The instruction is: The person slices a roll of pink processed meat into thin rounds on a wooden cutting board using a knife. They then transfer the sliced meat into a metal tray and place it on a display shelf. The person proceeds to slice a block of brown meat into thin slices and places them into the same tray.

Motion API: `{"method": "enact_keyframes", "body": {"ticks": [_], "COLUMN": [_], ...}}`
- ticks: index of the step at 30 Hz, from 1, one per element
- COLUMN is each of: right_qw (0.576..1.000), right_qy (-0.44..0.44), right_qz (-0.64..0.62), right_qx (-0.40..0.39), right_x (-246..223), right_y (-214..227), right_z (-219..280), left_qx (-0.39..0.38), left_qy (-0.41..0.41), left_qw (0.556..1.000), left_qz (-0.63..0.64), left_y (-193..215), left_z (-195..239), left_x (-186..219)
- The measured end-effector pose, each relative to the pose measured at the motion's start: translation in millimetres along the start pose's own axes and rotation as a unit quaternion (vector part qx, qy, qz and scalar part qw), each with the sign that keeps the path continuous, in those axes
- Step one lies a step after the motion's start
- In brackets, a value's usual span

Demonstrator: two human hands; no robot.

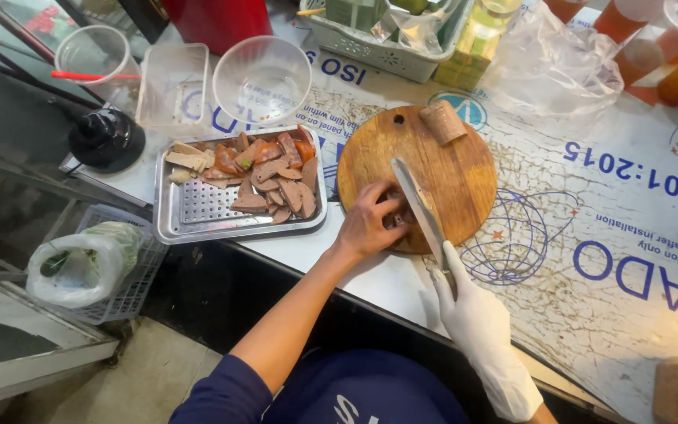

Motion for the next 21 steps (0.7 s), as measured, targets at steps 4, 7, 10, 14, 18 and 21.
{"method": "enact_keyframes", "body": {"ticks": [4,7,10,14,18,21], "right_qw": [0.996,0.994,0.994,0.996,0.996,0.994], "right_qy": [-0.022,-0.030,-0.030,-0.032,-0.037,-0.054], "right_qz": [0.075,0.092,0.094,0.072,0.067,0.061], "right_qx": [-0.034,-0.046,-0.042,-0.044,-0.054,-0.071], "right_x": [4,8,9,8,10,11], "right_y": [-9,-13,-15,-16,-10,-11], "right_z": [9,15,16,16,26,17], "left_qx": [0.029,0.043,0.035,0.040,0.025,0.021], "left_qy": [-0.012,-0.012,-0.010,-0.018,0.000,0.016], "left_qw": [0.998,0.997,0.997,0.996,0.998,0.997], "left_qz": [0.053,0.069,0.072,0.075,0.065,0.067], "left_y": [7,8,10,14,11,9], "left_z": [5,6,6,4,1,1], "left_x": [3,0,3,7,3,-3]}}
Point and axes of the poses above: each hand's wrist, its own z-axis away from the middle knuckle, its own y-axis out of the back of the hand, x = y × z, the point moved 8 cm from there along -z, towards the middle knuckle, and after that the axes turned 10 degrees about y, right-handed, at the moved point
